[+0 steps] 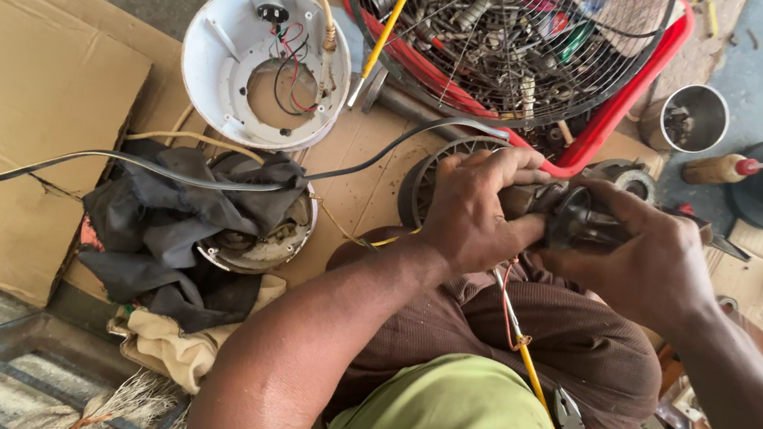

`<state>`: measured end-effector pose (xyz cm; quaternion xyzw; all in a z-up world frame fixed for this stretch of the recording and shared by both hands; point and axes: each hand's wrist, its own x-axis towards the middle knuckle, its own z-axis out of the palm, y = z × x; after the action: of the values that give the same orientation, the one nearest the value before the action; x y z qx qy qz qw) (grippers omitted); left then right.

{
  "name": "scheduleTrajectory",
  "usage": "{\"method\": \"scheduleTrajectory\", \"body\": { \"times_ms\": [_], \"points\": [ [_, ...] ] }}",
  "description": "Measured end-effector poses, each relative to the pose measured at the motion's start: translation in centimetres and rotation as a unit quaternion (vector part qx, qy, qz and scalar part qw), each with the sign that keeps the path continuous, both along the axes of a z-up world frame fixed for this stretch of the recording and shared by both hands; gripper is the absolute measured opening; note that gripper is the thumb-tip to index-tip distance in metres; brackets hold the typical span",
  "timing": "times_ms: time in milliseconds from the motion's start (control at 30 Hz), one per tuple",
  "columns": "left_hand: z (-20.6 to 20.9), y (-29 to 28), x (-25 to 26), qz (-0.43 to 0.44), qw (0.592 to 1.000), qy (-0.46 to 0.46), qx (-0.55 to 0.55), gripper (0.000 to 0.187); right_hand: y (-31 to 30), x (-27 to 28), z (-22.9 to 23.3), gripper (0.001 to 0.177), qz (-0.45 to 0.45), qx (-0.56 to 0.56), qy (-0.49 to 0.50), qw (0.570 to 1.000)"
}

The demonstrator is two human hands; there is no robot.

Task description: The person sits on the floor and repairs a small electrical motor, likely from a fan. They use a screwdriver to remove the end cap, wipe the internal components with a cloth, and then reassemble the motor housing.

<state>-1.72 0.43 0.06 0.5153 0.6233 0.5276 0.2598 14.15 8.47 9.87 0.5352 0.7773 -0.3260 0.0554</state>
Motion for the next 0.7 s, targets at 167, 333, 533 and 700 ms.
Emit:
{"method": "scheduleTrajectory", "body": {
  "times_ms": [167,333,533,700],
  "points": [
    [-0.09,0.20,-0.40,-0.022,1.000,-0.013,-0.008,0.053,0.05,0.37,-0.13,0.092,0.074,0.057,0.001,0.996],
    [0.38,-0.02,-0.30,-0.014,1.000,0.006,-0.017,0.049,0.34,0.28,-0.25,0.096,0.144,0.133,0.001,0.981],
    [0.45,-0.25,-0.58,-0.030,1.000,0.000,-0.001,0.050,-0.03,0.47,-0.66,0.085,0.161,0.174,0.054,0.970],
    [0.35,-0.61,-0.53,-0.031,0.999,0.008,0.013,0.055,0.08,0.45,-0.57,0.083,0.175,0.191,0.051,0.965]
  ]
}}
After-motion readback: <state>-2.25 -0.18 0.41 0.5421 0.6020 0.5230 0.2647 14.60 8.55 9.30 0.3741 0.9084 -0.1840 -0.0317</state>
